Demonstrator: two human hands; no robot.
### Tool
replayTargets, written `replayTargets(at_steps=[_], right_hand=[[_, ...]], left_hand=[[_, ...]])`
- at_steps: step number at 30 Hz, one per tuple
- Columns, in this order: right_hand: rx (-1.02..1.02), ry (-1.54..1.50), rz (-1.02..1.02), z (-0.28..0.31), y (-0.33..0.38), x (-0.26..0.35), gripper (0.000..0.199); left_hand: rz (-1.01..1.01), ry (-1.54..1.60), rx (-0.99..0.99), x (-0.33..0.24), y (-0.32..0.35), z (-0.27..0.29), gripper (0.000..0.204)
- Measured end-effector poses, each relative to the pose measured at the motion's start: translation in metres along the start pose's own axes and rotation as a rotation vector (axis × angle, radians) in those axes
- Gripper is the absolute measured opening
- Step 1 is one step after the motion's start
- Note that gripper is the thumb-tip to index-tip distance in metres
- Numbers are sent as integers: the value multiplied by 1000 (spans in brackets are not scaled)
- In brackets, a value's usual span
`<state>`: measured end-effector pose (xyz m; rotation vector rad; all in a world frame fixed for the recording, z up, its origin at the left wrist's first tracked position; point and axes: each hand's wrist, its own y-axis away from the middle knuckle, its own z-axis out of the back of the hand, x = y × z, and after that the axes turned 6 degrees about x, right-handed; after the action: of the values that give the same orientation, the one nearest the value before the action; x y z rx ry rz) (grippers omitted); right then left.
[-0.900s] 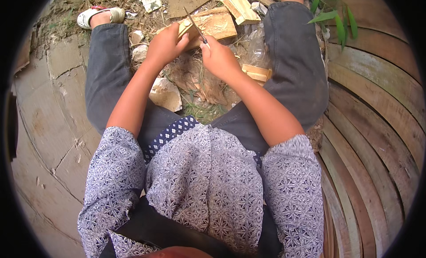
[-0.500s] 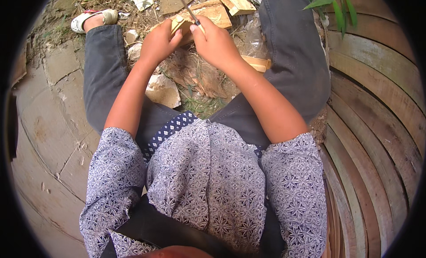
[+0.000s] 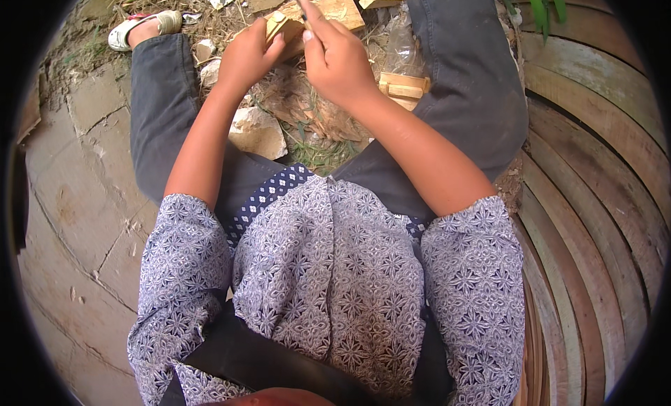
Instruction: The person sits on the ground and uses a knife to carve a small rectangular wooden block, repeatedly shaving off thin strips and rotating the piece to work different sides.
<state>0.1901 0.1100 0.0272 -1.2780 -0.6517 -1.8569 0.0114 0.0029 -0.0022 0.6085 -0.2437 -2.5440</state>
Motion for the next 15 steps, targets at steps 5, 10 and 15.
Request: replayTargets(at_steps=[5,10,15], right_hand=[[100,-17,-190,1,-5,4,50],[51,25,-97,-8,3,-5,49],[68,-71,-174,4,-7,24,52]], left_hand=[[-22,-25,-17,3,3,-3,39],[-10,-17,5,0,1,-2,40],[0,-18,23,6,2,-2,40]])
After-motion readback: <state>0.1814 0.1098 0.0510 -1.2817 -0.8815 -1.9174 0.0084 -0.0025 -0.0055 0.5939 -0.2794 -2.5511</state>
